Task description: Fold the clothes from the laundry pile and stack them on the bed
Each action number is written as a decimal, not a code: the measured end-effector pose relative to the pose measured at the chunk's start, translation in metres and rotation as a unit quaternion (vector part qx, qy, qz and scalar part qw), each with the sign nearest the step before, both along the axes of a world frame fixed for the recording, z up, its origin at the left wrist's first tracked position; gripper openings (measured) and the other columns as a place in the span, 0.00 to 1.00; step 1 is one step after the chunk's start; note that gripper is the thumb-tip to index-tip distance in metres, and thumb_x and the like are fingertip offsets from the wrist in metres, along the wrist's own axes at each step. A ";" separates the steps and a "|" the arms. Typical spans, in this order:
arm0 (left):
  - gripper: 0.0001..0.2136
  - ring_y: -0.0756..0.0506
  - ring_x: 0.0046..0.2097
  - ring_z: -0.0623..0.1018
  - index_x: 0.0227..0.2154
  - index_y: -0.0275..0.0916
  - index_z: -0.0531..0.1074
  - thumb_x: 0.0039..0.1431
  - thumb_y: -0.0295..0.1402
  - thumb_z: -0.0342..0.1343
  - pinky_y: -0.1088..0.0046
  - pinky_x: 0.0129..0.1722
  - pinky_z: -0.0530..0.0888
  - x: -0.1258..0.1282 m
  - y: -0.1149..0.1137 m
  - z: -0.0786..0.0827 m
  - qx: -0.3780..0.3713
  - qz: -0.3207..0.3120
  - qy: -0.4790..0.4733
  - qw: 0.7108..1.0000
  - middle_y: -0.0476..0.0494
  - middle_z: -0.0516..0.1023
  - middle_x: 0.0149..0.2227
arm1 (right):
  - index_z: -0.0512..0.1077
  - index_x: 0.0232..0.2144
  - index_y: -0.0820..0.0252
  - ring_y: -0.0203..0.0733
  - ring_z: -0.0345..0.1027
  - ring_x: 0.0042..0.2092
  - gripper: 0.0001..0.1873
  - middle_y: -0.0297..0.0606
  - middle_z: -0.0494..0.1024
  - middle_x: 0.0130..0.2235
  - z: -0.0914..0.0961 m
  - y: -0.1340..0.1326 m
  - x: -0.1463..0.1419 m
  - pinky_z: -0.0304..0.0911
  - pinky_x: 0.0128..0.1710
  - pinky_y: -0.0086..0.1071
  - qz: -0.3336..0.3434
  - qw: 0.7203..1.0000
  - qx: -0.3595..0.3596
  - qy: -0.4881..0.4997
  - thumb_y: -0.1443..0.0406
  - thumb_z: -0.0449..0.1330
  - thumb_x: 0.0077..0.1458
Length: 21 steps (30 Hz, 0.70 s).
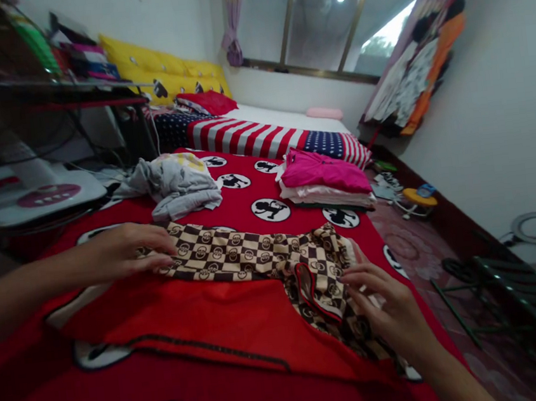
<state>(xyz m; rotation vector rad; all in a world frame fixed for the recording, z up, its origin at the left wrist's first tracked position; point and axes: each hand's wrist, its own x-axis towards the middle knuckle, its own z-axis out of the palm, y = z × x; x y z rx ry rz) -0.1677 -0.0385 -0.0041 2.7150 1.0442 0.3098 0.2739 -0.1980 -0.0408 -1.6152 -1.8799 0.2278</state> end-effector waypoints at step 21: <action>0.08 0.46 0.42 0.75 0.35 0.39 0.77 0.55 0.26 0.54 0.73 0.42 0.70 0.176 -0.025 -0.033 0.049 -0.041 -0.223 0.973 0.45 0.78 0.36 | 0.74 0.36 0.55 0.42 0.70 0.42 0.09 0.38 0.77 0.38 0.018 0.025 -0.047 0.65 0.43 0.36 0.013 0.998 0.064 0.014 0.68 0.55 0.56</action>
